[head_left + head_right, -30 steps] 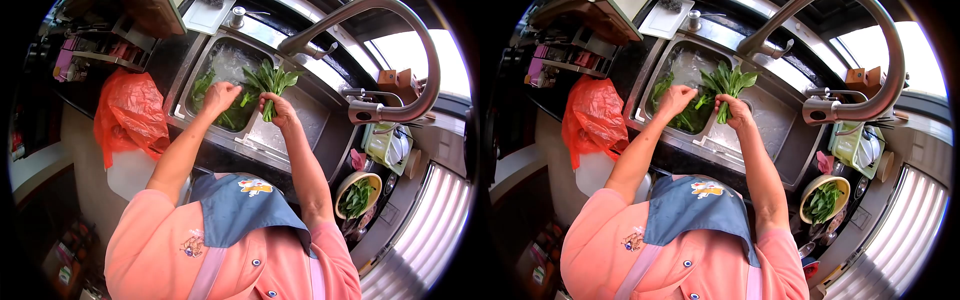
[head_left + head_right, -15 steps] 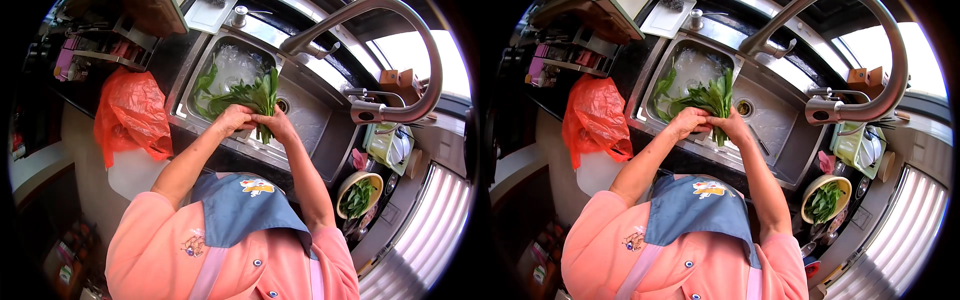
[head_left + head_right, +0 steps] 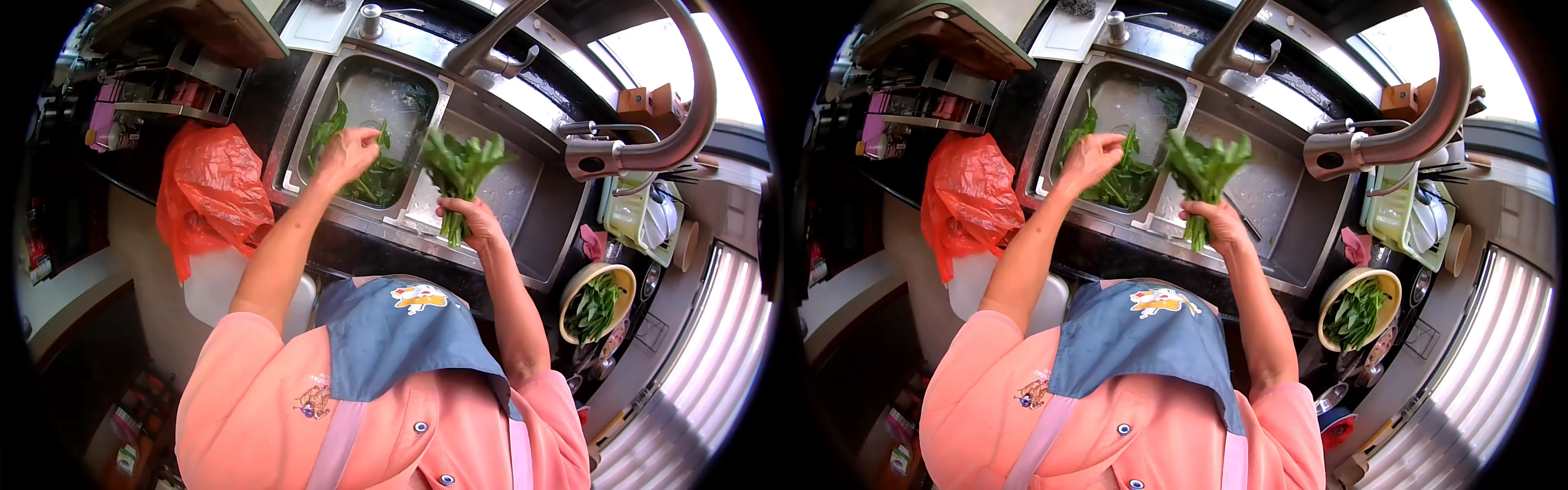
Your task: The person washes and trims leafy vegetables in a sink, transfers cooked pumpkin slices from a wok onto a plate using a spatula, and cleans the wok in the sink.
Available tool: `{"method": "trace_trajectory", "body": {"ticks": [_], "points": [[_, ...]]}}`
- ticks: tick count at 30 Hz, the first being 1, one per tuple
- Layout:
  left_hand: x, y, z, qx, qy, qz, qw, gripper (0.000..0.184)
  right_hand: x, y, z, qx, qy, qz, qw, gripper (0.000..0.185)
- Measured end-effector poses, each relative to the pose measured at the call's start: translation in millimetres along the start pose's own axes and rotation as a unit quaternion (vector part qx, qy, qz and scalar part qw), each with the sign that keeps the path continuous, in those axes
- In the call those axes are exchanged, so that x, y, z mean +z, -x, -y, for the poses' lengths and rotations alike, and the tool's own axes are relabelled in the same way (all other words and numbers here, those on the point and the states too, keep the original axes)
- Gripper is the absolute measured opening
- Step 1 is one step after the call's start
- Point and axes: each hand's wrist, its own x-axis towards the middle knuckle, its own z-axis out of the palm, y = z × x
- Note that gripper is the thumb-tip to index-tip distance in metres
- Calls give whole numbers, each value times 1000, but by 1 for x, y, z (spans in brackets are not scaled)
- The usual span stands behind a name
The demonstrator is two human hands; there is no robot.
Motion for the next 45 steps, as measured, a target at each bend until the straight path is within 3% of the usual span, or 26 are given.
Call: {"method": "trace_trajectory", "body": {"ticks": [1, 3, 5, 9, 11, 13, 14, 17, 19, 21, 24, 26, 28, 29, 31, 33, 35, 37, 39, 40, 42, 43, 44, 45], "points": [[7, -13, 30, 29, -96, -42, 994, 51, -16, -4, -7, 10, -57, -16, 998, 25], [4, -17, 21, -76, -236, 75, 966, 58, -36, -10, -21, 19, -147, 31, 988, 15], [21, -17, 32, -95, -297, 155, 937, 64, -45, -8, -30, 31, -225, 62, 972, 13], [48, -33, 85, -106, -159, 271, 943, 63, -31, 8, -32, 18, -288, 98, 952, 11], [44, -23, 94, -174, 6, 260, 950, 45, -25, 10, -32, -16, -297, 90, 951, 11], [30, -13, 88, -254, 208, 254, 910, 34, -18, 10, -30, -33, -311, 84, 946, 13], [25, -13, 94, -251, 293, 261, 885, 23, -16, 9, -27, -34, -320, 81, 943, 13], [-1, 1, 90, -237, 487, 237, 807, 23, -9, 1, -19, -34, -348, 88, 933, 13], [-9, 6, 84, -215, 541, 223, 782, 24, -4, -5, -14, -41, -334, 91, 937, 14], [-19, 9, 84, -192, 607, 247, 731, 23, 9, -9, -10, -75, -245, 59, 965, 10], [-20, 9, 82, -199, 570, 202, 771, 28, 49, 2, 11, -194, 59, 47, 978, 20], [-19, 10, 70, -216, 534, 174, 798, 28, 64, -5, 16, -326, 271, 28, 905, 22], [-22, 13, 52, -228, 506, 158, 817, 28, 88, -5, 30, -384, 390, 73, 834, 31], [-15, 13, 59, -182, 578, 173, 777, 31, 101, -5, 37, -416, 439, 93, 791, 37], [3, 15, 82, -89, 704, 200, 675, 35, 119, -20, 41, -580, 540, 101, 601, 39], [3, 23, 85, -89, 656, 202, 722, 41, 122, -33, 31, -550, 644, 112, 520, 41], [5, 18, 73, 20, 587, 263, 766, 41, 119, -37, 28, -548, 627, 75, 549, 31], [-12, 44, 63, -131, 764, 165, 609, 37, 113, -40, 26, -565, 571, 23, 596, 29], [2, 16, 75, -322, 525, -2, 788, 41, 106, -40, 17, -524, 422, -30, 739, 16], [0, 20, 71, -306, 505, -21, 807, 29, 94, -53, 8, -473, 351, -50, 806, 16], [3, 25, 81, -250, 350, -34, 902, 29, 74, -71, 4, -355, 192, -83, 911, 18], [-5, 32, 64, -218, 266, -38, 938, 31, 67, -74, 6, -288, 105, -95, 947, 20], [-15, 40, 46, -216, 112, -42, 969, 32, 58, -76, 7, -221, -9, -43, 974, 25], [-18, 46, 32, -180, 67, -62, 979, 34, 50, -83, 7, -191, -69, -13, 979, 26]]}}
